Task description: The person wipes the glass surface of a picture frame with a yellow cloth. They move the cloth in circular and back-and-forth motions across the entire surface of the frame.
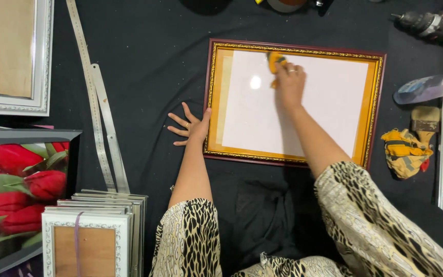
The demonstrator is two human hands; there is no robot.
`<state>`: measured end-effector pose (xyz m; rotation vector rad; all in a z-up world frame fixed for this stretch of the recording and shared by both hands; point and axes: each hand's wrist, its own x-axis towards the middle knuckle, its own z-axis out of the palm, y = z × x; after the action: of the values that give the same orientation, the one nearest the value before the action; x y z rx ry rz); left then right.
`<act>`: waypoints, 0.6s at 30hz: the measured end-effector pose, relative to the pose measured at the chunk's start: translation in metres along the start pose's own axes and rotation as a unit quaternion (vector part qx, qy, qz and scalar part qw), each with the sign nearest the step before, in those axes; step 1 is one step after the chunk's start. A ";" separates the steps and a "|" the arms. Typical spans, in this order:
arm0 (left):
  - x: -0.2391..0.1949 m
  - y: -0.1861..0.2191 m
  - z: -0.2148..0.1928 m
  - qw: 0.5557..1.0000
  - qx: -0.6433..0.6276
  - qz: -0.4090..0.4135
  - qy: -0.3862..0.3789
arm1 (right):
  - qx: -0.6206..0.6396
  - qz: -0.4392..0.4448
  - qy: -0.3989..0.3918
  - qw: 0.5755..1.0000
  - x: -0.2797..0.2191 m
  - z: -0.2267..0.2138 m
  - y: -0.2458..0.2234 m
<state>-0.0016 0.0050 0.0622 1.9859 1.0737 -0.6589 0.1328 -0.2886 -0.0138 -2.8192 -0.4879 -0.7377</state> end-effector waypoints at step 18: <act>0.005 0.001 0.004 1.000 0.020 -0.023 -0.006 | 0.127 0.091 0.013 0.988 0.032 0.086 -0.052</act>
<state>0.0015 0.0039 0.0566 1.9941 1.1100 -0.7211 0.1790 -0.2095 -0.0666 -2.5710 -0.2903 -0.6270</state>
